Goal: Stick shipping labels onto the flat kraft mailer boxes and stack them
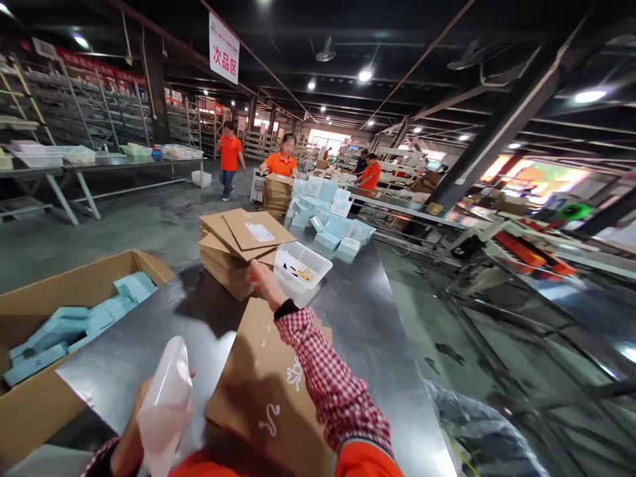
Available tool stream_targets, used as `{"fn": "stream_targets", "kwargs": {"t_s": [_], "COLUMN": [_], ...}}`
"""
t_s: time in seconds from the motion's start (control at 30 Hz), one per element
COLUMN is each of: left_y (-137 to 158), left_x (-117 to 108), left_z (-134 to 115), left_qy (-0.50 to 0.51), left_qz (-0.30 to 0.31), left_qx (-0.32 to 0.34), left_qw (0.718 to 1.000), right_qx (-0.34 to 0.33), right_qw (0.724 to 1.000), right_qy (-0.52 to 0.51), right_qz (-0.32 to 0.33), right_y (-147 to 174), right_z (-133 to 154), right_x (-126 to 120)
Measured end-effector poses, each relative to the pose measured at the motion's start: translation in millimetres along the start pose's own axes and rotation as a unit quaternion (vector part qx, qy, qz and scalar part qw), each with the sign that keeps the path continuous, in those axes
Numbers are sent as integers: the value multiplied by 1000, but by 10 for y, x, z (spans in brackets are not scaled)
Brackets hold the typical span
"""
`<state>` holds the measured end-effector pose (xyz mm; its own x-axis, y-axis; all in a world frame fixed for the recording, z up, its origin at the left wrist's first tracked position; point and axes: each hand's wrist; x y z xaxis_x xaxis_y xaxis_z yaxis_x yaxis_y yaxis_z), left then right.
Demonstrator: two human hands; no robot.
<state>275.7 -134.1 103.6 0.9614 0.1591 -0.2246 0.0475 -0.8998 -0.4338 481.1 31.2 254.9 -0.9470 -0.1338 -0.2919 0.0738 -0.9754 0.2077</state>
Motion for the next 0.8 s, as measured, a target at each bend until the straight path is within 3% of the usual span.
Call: {"fn": "stream_targets", "kwargs": {"t_s": [0.03,0.1,0.2,0.27,0.37,0.5,0.63,0.8], "left_y": [-38,-124,-234,-268,-263,-222,-212,-93], "left_x": [-18,-41,-34,-13,5,-17,6,193], "left_z": [-36,-118,-214,-233,-195,-183,-351,-505], "left_qy": [-10,-36,-89,-111,-93,-10,59,81], "left_qz": [18,57,71,77,116,129,153,161], "left_qx": [2,8,23,25,-7,-20,6,-41], "left_qw": [1000,998,993,990,989,991,986,983], "right_qx": [-12,-98,-157,-150,-161,-171,-171,-152], "right_qw": [999,983,951,945,957,971,965,976], "right_qy": [9,87,252,288,242,165,180,144], "right_qz": [46,130,84,32,-6,38,88,58], "right_y": [268,794,1267,1302,1163,1095,1175,1436], "right_z": [-36,-114,-248,-379,-616,-841,-963,-1109], "right_x": [110,311,499,496,325,127,122,258]}}
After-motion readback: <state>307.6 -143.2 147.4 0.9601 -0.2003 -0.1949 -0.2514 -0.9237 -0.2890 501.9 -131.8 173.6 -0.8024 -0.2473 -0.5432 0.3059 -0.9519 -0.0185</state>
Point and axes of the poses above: each hand's wrist, its own y-axis away from the middle knuckle, its own x-axis out of the palm, z = x × y, and after that the axes turned 14 degrees about x, right-handed
